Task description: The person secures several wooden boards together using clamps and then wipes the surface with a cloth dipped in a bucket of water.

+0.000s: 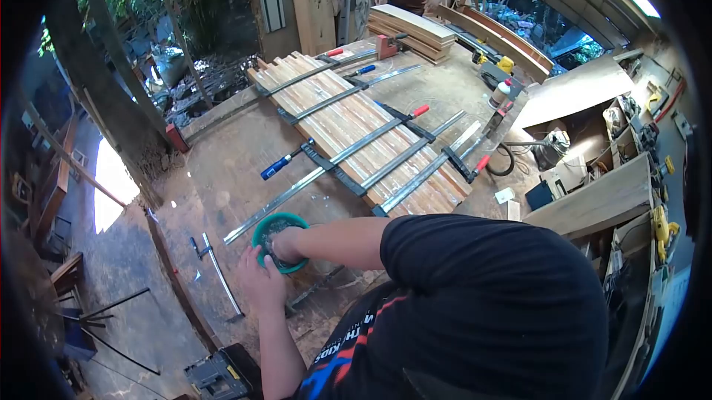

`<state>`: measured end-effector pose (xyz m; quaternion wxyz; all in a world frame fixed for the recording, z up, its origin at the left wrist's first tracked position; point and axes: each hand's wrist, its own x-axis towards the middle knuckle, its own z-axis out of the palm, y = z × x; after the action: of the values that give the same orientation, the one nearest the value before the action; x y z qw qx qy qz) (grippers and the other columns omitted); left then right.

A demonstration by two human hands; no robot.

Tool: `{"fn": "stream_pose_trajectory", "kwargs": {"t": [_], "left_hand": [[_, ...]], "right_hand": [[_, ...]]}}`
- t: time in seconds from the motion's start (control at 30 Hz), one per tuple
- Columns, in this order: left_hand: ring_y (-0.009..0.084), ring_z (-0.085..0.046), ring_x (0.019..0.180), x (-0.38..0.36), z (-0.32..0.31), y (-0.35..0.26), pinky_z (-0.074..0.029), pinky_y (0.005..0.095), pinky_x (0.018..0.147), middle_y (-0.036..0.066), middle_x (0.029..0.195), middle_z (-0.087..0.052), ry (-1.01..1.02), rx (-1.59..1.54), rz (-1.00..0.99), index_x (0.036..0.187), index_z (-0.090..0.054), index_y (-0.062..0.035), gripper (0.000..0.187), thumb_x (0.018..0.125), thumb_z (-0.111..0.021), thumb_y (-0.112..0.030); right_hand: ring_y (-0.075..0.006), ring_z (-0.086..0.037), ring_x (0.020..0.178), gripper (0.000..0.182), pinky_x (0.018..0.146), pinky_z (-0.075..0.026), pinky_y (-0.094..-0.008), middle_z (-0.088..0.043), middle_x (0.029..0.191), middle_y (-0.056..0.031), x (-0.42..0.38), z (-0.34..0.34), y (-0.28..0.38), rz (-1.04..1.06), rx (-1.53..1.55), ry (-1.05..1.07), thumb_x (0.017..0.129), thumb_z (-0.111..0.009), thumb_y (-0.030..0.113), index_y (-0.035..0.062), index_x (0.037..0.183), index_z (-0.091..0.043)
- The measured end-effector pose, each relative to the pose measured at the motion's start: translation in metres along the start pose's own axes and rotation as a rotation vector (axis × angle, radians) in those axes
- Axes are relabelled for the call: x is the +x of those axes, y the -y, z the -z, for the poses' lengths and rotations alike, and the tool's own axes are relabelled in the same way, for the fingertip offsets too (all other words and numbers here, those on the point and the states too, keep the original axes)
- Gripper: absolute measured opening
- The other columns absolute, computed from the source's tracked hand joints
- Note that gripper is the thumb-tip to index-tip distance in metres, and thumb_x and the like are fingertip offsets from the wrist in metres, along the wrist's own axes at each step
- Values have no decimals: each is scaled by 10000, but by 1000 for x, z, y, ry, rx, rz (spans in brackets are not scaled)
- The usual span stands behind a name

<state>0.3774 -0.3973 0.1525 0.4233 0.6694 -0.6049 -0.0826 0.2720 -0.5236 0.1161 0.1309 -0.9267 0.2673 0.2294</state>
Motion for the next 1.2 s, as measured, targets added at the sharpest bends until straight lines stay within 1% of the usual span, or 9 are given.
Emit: {"fn": "stream_pose_trajectory", "kwargs": {"t": [0.1, 0.2, 0.33, 0.43, 0.53, 0.63, 0.87, 1.07, 1.2], "left_hand": [[391, -570, 1228, -1, 1, -1, -433, 479, 1060, 211, 1296, -621, 16, -6, 17, 1177, -658, -20, 293, 902, -635, -118], [391, -572, 1227, -1, 1, 0, -436, 476, 1058, 214, 1294, -621, 22, -6, 1, 1182, -655, -21, 297, 899, -638, -110], [392, -573, 1224, -3, 2, 2, -436, 473, 1059, 216, 1287, -623, 25, -11, 14, 1178, -655, -18, 292, 901, -641, -110], [392, -572, 1222, -1, 0, -1, -434, 474, 1060, 218, 1284, -623, 27, -33, 8, 1179, -653, -15, 290, 906, -638, -112], [391, -572, 1223, -1, 2, 2, -433, 476, 1061, 220, 1281, -622, 26, -29, 5, 1180, -652, -13, 289, 908, -635, -109], [390, -579, 1216, -1, 3, -1, -437, 475, 1056, 222, 1274, -625, 24, -56, -1, 1174, -656, -11, 284, 905, -636, -100], [397, -605, 1169, 1, 7, -10, -455, 460, 1034, 228, 1238, -645, 14, -96, 64, 1160, -663, -11, 266, 905, -630, -80], [389, -613, 1156, 0, 9, -12, -460, 450, 1017, 222, 1213, -660, -1, -132, 79, 1148, -674, -23, 250, 909, -628, -81], [386, -622, 1130, 2, 8, -8, -464, 447, 995, 215, 1191, -671, 3, -117, 88, 1143, -675, -23, 238, 920, -622, -88]], "right_hand": [[-304, -639, 1211, 367, 982, -517, -443, -658, 1322, -147, -7, -1, 0, -2, -27, -52, 878, -673, 167, 48, 1223, -712], [-347, -709, 1039, 310, 881, -557, -455, -719, 1129, -198, -20, 14, 1, 24, 46, -23, 915, -595, 226, 41, 1124, -729], [-371, -702, 1014, 275, 900, -541, -471, -741, 1044, -169, -38, 31, 4, -25, 221, -55, 881, -635, 251, 115, 1089, -753], [-353, -690, 1064, 323, 909, -536, -467, -727, 1130, -154, -30, 29, 1, -13, 22, 153, 864, -676, 241, 155, 1169, -735], [-339, -684, 1088, 355, 906, -538, -461, -714, 1175, -150, -7, 12, -9, 50, -25, 116, 859, -679, 234, 141, 1199, -718], [-343, -699, 1041, 341, 881, -546, -452, -734, 1110, -150, 21, -20, -19, 49, 117, -79, 848, -686, 265, 117, 1150, -742], [-344, -719, 911, 346, 828, -555, -448, -743, 919, -186, -34, 35, 4, -123, 232, -15, 856, -625, 374, 68, 894, -782], [-356, -721, 927, 273, 834, -555, -450, -745, 952, -189, -23, 18, 0, -70, 359, -245, 875, -631, 281, 73, 979, -774], [-348, -725, 948, 266, 846, -557, -448, -739, 1027, -195, -26, 23, 3, -38, 276, -202, 873, -641, 248, 71, 1031, -761]]}}
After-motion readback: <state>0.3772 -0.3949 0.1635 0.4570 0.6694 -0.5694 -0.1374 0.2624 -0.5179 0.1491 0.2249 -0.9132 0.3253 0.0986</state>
